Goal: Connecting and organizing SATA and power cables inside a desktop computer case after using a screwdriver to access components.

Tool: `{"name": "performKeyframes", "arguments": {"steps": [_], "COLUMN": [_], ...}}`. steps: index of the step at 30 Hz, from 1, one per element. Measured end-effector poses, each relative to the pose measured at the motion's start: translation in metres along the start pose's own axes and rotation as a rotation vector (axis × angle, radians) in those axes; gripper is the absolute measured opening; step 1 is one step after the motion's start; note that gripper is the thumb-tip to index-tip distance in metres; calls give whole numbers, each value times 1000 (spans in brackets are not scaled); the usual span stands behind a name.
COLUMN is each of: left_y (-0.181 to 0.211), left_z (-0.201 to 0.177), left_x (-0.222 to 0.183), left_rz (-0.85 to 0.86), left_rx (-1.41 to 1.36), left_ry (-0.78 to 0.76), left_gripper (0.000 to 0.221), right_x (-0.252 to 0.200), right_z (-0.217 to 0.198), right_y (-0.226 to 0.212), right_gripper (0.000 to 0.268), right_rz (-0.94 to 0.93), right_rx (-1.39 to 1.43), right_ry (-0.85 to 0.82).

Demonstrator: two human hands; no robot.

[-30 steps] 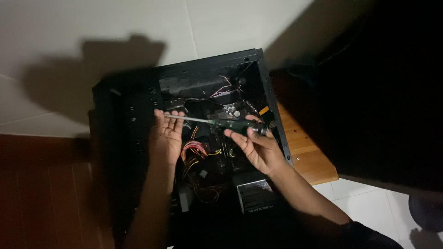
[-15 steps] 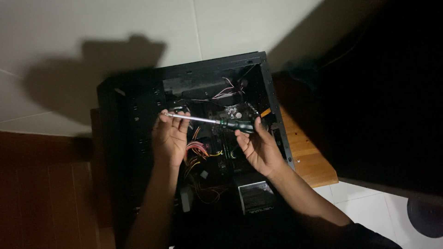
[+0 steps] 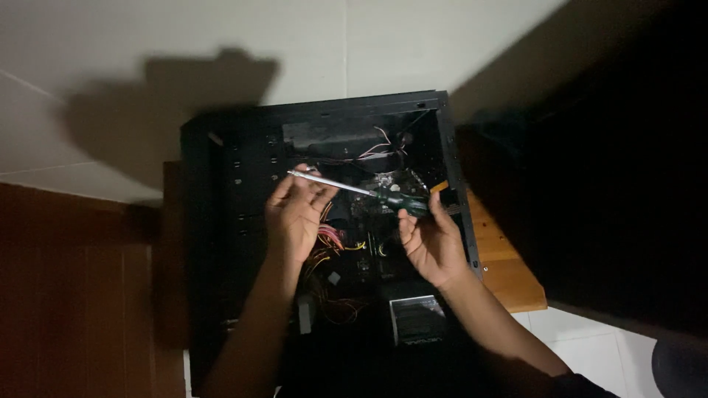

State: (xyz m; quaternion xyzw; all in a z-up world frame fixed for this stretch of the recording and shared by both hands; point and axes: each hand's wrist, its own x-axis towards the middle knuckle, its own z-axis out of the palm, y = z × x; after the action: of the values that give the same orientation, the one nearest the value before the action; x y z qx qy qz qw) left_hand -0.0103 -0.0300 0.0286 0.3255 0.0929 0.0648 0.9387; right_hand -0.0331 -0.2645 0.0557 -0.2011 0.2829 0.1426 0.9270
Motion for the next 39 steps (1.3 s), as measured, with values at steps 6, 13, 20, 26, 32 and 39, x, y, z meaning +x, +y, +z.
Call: {"name": "performKeyframes", "arguments": {"steps": [6, 13, 20, 26, 32, 39], "left_y": [5, -4, -2, -6, -18, -19], "left_z": [27, 46, 47, 41, 46, 58], "left_x": [-23, -34, -22, -20, -16, -6], "left_rz": [358, 418, -17, 46, 54, 65], "left_rx": [1230, 1932, 2090, 2133, 2141, 2210], "left_ry": [-250, -227, -314, -294, -196, -115], "left_gripper": [20, 48, 83, 88, 90, 97], "right_x": [8, 3, -1, -1, -7, 5], "right_z": [-20, -13, 0, -1, 9, -19], "right_y": [-5, -15, -16, -18, -18, -33], "right_gripper": [35, 36, 31, 30, 29, 25], "right_rz": [-28, -60, -138, -169, -192, -238], "right_rx": [29, -9, -56, -56, -55, -75], "right_ry": [23, 27, 62, 67, 65, 42]}}
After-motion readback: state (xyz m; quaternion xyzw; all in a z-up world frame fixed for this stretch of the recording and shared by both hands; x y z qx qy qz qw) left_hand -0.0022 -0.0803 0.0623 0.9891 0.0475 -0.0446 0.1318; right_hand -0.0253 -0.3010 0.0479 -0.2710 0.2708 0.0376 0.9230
